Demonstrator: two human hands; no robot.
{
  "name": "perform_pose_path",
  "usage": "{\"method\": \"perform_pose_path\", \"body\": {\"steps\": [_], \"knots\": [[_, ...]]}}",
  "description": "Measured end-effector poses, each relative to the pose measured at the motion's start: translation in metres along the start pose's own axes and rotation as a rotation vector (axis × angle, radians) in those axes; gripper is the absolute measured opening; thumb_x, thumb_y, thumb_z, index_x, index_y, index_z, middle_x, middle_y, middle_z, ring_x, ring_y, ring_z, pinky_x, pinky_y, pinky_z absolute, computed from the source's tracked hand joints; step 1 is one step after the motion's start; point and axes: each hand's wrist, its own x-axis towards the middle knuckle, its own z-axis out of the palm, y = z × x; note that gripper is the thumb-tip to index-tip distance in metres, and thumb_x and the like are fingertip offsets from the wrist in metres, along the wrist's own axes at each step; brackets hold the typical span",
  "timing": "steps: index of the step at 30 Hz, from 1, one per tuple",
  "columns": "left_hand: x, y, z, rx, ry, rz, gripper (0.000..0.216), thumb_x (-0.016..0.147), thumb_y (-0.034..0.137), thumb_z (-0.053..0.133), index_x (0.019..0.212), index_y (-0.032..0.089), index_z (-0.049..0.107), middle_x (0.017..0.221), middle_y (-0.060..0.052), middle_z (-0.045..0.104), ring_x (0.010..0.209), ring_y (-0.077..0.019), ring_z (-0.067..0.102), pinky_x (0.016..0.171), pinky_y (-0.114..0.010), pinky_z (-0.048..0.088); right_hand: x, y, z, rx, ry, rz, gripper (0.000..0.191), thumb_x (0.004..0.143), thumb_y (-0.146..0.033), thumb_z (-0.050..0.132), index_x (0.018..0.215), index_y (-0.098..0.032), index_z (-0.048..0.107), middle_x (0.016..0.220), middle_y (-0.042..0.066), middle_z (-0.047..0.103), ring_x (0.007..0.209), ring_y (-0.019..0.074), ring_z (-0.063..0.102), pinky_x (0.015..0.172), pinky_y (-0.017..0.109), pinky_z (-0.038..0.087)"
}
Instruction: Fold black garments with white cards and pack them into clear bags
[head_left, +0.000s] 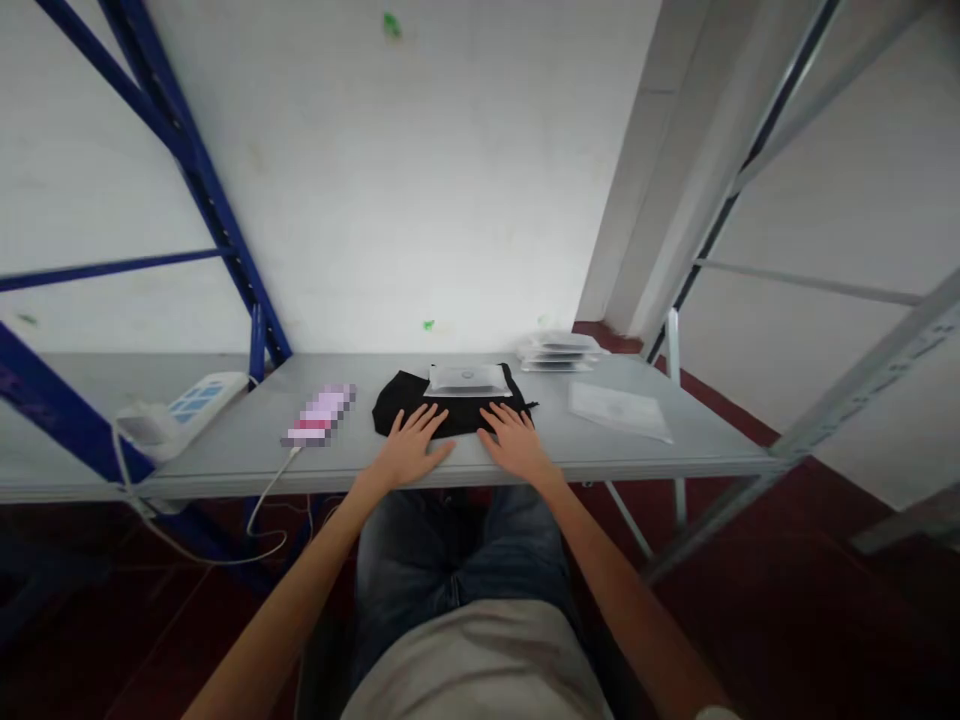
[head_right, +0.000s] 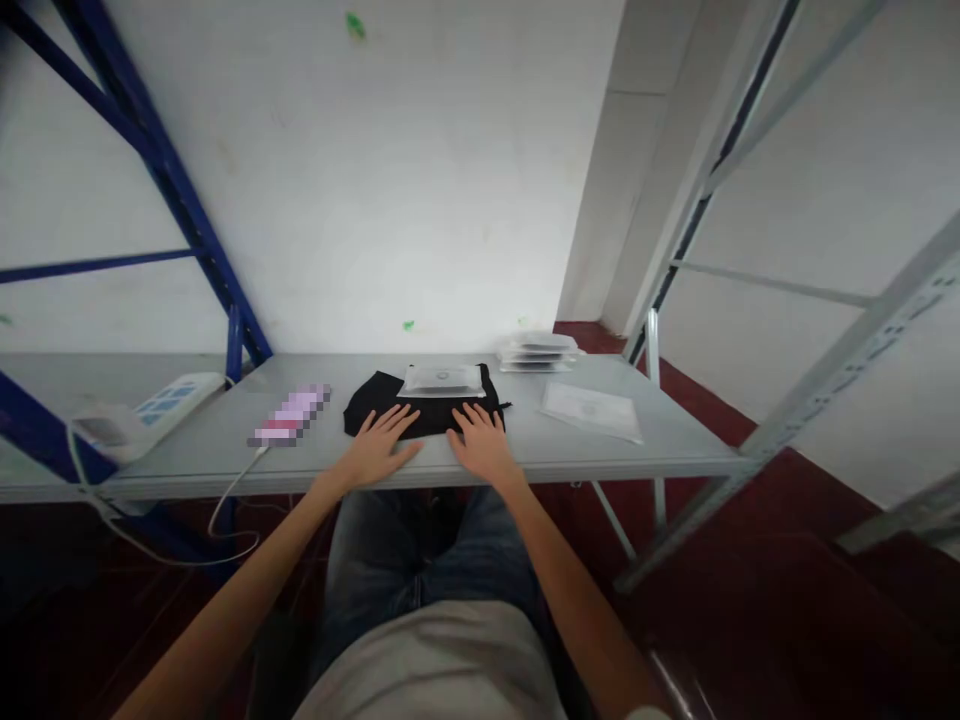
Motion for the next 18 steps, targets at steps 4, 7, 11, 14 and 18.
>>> {"method": "perform_pose_path", "body": {"steps": [4,7,11,14,18], "knots": [[0.0002,0.0013,-0.0013,-0.009,-0.015,-0.010,0.070,0.104,0.063,0.038,0.163,0.026,0.037,0.170,-0.008,0.034,0.160,-0.0292,0.026,0.129,-0.062,0.017,-0.0002,0.0004,0.0012,0.002,0.003,-0.001,0.053,0.108,-0.043,0.042,0.156,-0.022,0.051,0.164,0.008,0.045,0.155,0.0290,0.035,0.126,0.056,0.026],[0.0002,0.0014,-0.0014,-0.009,-0.019,-0.006,0.070,0.104,0.063,0.038,0.162,0.025,0.038,0.170,-0.008,0.034,0.160,-0.0295,0.027,0.129,-0.062,0.017,-0.0001,0.0004,0.0011,0.001,0.006,-0.002,0.053,0.108,-0.043,0.042,0.156,-0.021,0.051,0.164,0.009,0.045,0.155,0.0288,0.035,0.126,0.055,0.026],[0.0000,0.0008,-0.0011,-0.013,-0.010,-0.004,0.069,0.103,0.063,0.039,0.162,0.027,0.038,0.170,-0.007,0.034,0.159,-0.0300,0.028,0.129,-0.062,0.018,-0.0001,-0.0001,0.0004,0.000,0.002,-0.001,0.054,0.108,-0.043,0.042,0.156,-0.021,0.050,0.164,0.009,0.045,0.155,0.0289,0.035,0.127,0.055,0.026],[0.0000,0.0010,-0.0013,-0.014,-0.011,-0.008,0.068,0.103,0.062,0.040,0.162,0.028,0.038,0.170,-0.008,0.035,0.159,-0.0300,0.028,0.129,-0.062,0.018,-0.0001,-0.0004,0.0000,-0.003,0.002,0.000,0.053,0.108,-0.043,0.042,0.156,-0.022,0.050,0.164,0.008,0.045,0.155,0.0287,0.035,0.126,0.055,0.026],[-0.0002,0.0019,-0.0022,-0.025,-0.005,-0.002,0.067,0.103,0.061,0.040,0.162,0.029,0.039,0.170,-0.008,0.035,0.159,-0.0299,0.028,0.129,-0.062,0.017,-0.0002,-0.0005,-0.0002,-0.001,0.003,0.002,0.053,0.108,-0.043,0.042,0.156,-0.022,0.050,0.164,0.008,0.046,0.155,0.0282,0.035,0.126,0.054,0.026]]}}
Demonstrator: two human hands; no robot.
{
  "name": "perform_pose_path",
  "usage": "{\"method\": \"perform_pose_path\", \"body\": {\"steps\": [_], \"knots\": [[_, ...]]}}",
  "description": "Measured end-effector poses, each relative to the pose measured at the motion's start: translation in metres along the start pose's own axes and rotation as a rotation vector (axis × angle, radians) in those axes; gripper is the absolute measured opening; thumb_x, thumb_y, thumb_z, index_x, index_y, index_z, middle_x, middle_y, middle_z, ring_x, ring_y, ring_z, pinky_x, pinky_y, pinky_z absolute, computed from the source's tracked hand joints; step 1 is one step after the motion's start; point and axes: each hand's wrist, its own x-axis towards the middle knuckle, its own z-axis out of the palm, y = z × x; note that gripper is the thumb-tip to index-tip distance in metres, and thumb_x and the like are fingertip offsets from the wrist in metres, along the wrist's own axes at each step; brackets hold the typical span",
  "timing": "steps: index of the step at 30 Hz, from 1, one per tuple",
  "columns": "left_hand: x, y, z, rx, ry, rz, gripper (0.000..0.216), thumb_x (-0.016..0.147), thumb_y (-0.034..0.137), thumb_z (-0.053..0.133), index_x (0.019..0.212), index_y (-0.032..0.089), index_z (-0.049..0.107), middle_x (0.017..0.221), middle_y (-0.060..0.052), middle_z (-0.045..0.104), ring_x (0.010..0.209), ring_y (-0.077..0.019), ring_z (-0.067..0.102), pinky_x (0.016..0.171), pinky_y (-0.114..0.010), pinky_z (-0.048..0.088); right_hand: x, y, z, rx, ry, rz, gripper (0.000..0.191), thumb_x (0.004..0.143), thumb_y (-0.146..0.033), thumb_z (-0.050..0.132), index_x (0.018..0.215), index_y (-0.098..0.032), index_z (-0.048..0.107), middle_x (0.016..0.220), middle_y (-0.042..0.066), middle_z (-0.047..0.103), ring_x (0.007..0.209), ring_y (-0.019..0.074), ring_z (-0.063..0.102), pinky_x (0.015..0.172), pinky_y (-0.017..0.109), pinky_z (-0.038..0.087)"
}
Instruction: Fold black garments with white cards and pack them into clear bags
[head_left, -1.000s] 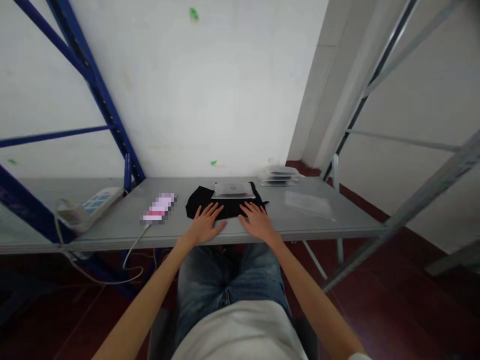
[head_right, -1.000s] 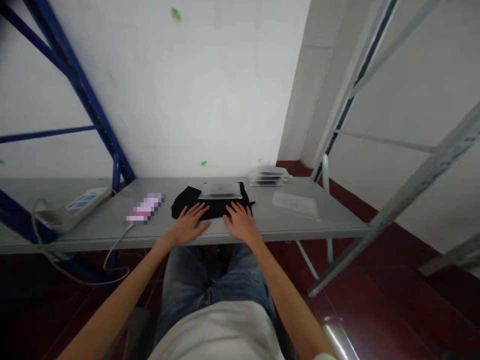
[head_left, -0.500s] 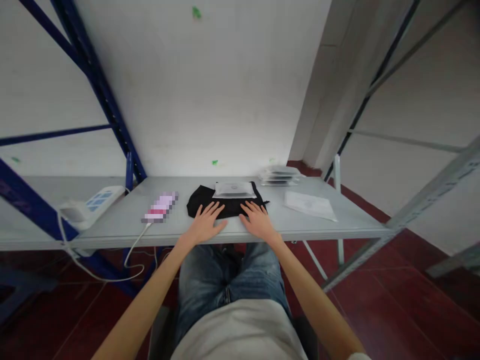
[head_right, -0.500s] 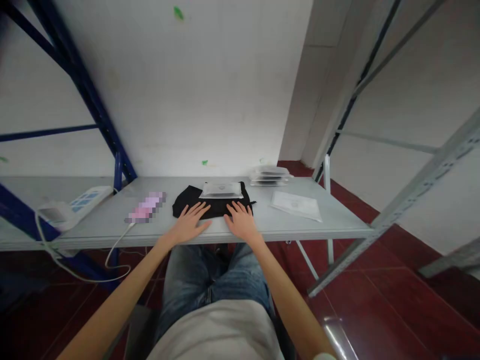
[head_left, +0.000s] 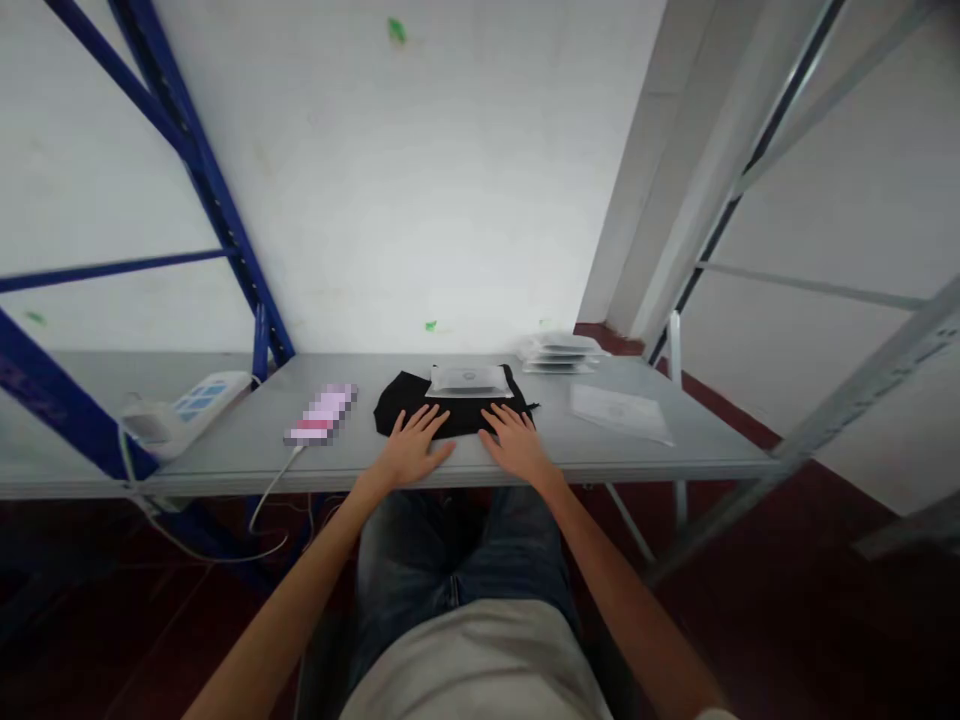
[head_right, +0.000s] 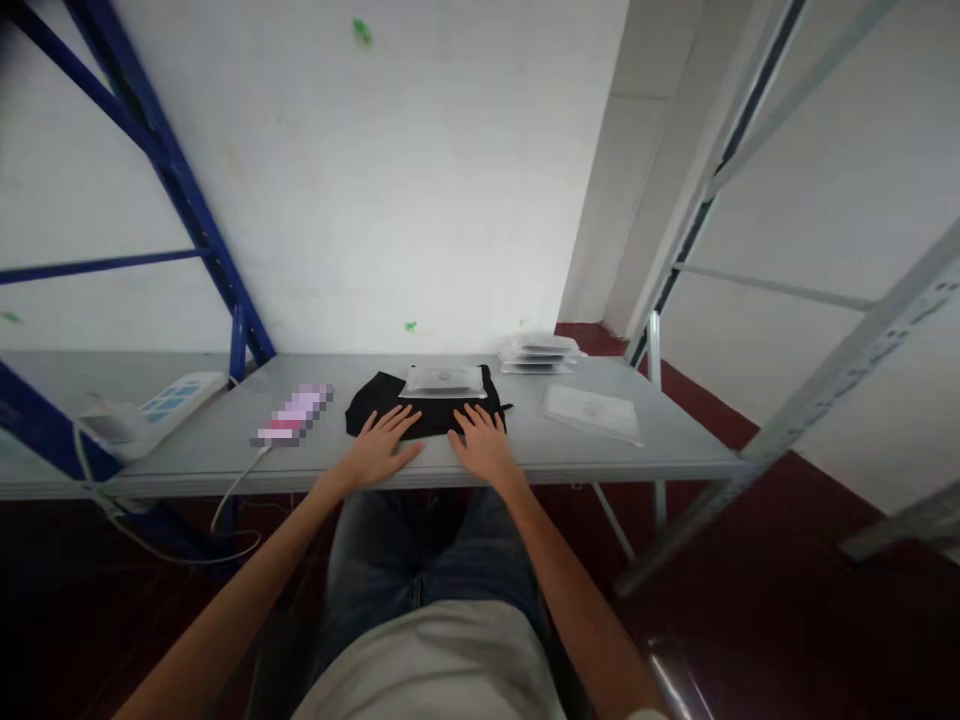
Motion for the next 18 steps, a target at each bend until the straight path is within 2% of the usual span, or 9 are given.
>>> {"method": "perform_pose_path", "body": {"steps": [18], "knots": [[-0.0003,-0.0001,-0.0005,0.014,0.001,0.002,0.068,0.103,0.062,0.039,0.162,0.028,0.038,0.170,-0.008,0.036,0.159,-0.0301,0.029,0.129,-0.062,0.018,0.0006,0.0005,0.0002,0.002,-0.003,0.004,0.053,0.108,-0.044,0.042,0.156,-0.025,0.050,0.165,0.008,0.045,0.155,0.0277,0.035,0.127,0.053,0.025]]}}
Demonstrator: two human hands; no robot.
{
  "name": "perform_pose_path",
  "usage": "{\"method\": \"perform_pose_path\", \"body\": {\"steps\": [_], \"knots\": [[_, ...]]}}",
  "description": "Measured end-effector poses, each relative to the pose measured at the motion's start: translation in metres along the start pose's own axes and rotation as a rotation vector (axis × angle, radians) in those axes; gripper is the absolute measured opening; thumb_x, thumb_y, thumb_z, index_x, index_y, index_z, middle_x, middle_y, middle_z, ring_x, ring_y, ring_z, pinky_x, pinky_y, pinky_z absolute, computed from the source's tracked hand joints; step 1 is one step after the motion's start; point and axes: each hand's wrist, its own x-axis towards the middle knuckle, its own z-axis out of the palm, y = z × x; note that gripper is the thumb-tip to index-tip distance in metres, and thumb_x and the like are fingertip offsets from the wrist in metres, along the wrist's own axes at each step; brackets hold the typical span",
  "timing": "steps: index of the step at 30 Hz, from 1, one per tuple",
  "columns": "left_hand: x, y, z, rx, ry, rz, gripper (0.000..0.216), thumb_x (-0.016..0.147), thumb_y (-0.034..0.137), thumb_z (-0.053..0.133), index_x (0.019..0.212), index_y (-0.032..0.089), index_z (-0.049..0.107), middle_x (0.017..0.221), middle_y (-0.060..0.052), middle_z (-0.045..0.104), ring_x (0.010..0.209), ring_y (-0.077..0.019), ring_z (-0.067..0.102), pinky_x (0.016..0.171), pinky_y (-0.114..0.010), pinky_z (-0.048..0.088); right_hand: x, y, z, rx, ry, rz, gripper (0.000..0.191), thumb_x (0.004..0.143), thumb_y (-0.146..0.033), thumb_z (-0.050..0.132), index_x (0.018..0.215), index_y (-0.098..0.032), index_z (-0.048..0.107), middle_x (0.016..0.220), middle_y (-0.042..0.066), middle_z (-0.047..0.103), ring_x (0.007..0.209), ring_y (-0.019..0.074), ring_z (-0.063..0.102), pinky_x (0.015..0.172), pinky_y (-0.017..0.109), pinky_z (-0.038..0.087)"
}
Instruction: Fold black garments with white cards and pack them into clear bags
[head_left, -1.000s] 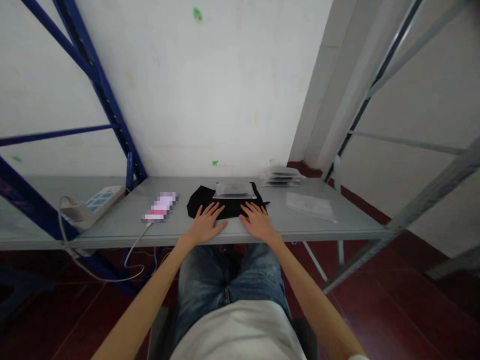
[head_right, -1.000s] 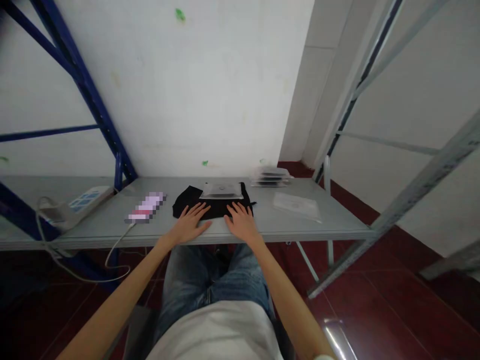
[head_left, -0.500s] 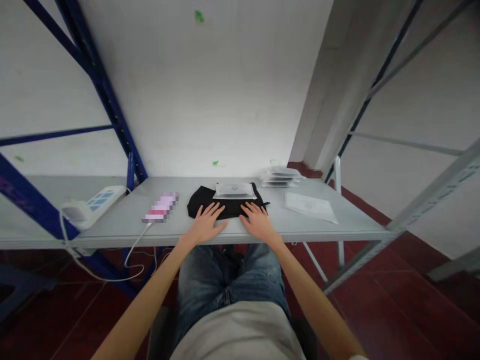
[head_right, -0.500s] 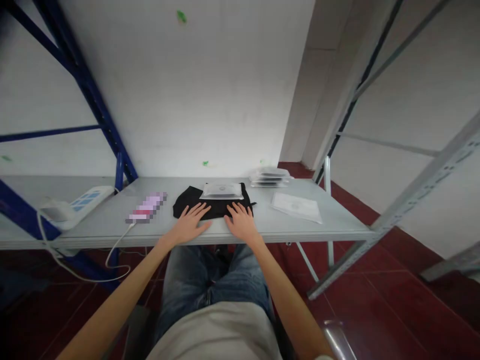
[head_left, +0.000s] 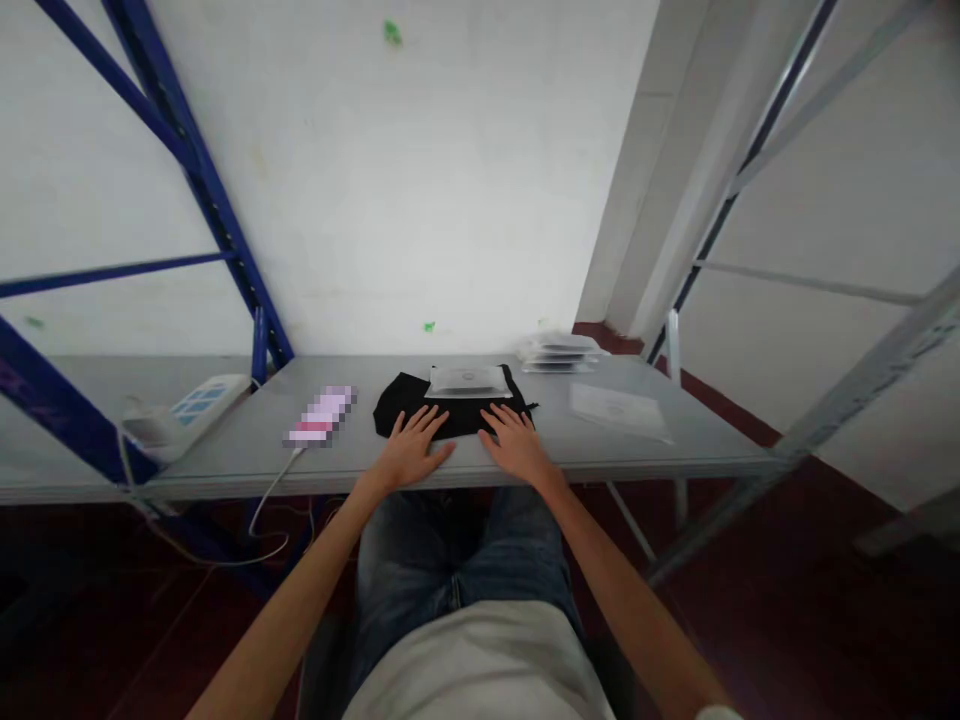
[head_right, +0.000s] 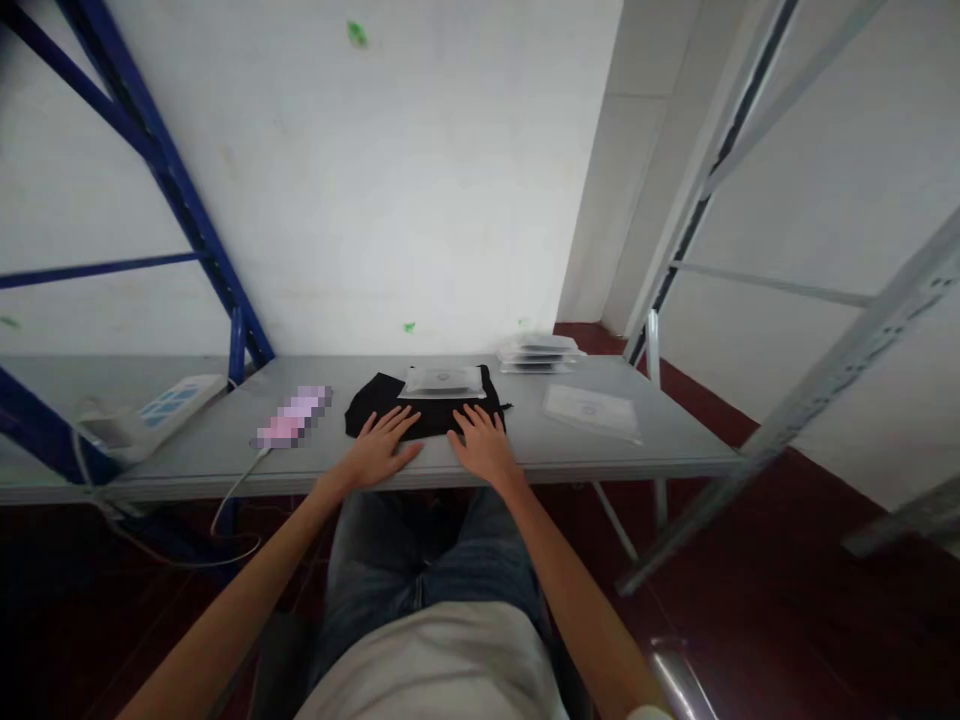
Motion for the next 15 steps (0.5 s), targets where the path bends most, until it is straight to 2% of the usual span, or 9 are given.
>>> {"method": "perform_pose_path", "body": {"steps": [15], "knots": [[-0.0002,-0.0003,0.0018,-0.005,0.014,0.004,0.068,0.103,0.063,0.037,0.161,0.029,0.039,0.169,-0.008,0.037,0.159,-0.0292,0.030,0.129,-0.061,0.018,-0.0007,0.0003,-0.0002,0.000,0.007,-0.003,0.054,0.108,-0.043,0.041,0.156,-0.022,0.050,0.164,0.008,0.046,0.155,0.0282,0.035,0.127,0.053,0.026]]}}
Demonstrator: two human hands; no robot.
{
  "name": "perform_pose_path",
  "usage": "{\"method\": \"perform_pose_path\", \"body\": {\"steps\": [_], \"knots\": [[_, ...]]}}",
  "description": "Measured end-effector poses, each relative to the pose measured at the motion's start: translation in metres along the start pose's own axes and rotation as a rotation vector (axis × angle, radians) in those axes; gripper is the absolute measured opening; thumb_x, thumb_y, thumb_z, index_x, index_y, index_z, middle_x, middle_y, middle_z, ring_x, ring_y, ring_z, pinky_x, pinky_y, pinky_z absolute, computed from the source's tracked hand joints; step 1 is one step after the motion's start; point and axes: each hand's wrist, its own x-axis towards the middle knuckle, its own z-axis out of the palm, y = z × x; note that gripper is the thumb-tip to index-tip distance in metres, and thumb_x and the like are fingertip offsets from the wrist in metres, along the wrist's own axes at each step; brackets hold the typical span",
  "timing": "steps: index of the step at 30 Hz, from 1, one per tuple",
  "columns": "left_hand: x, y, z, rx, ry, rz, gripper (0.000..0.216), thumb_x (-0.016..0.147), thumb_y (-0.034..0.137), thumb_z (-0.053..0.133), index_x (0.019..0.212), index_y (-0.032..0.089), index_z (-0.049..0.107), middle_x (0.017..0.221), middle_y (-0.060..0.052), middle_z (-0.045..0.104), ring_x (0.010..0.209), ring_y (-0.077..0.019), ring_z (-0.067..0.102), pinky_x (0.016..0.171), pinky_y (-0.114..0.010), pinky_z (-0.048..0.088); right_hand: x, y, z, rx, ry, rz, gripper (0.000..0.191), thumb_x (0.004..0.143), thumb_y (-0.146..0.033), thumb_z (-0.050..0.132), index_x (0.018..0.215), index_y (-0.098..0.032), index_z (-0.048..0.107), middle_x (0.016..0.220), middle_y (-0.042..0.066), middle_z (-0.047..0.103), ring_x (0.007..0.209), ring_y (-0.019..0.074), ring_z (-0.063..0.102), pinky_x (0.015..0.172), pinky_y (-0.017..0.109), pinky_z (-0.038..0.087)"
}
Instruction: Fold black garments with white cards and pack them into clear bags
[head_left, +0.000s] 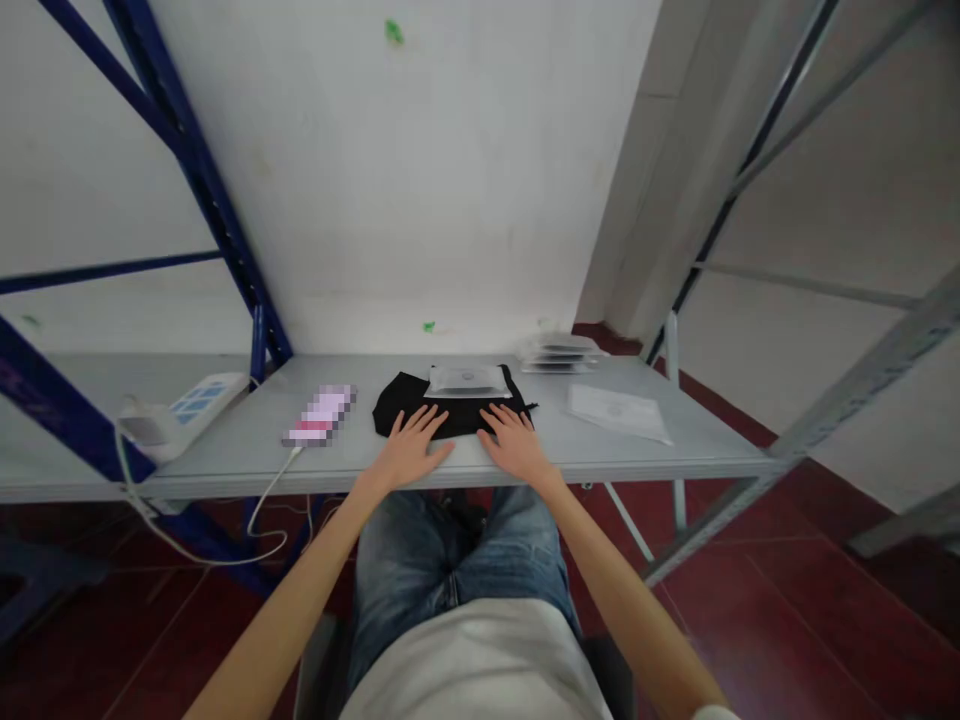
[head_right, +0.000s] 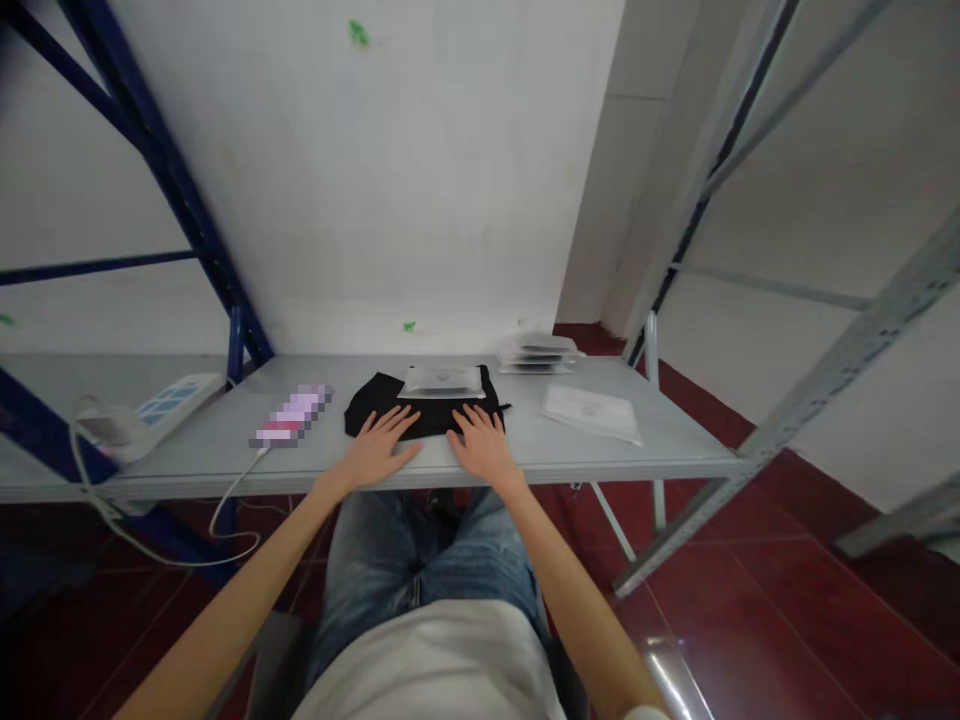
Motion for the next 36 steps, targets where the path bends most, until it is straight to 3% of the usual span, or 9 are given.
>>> {"method": "perform_pose_path", "body": {"steps": [36], "knots": [[0.0000,0.0002,-0.0008,-0.008,-0.007,-0.006,0.068,0.103,0.062,0.038,0.161,0.028,0.040,0.170,-0.008,0.036,0.159,-0.0299,0.030,0.129,-0.062,0.018,0.0007,0.0000,0.0004,0.001,-0.003,0.001,0.053,0.108,-0.044,0.042,0.156,-0.024,0.051,0.164,0.008,0.046,0.154,0.0278,0.036,0.126,0.054,0.026]]}}
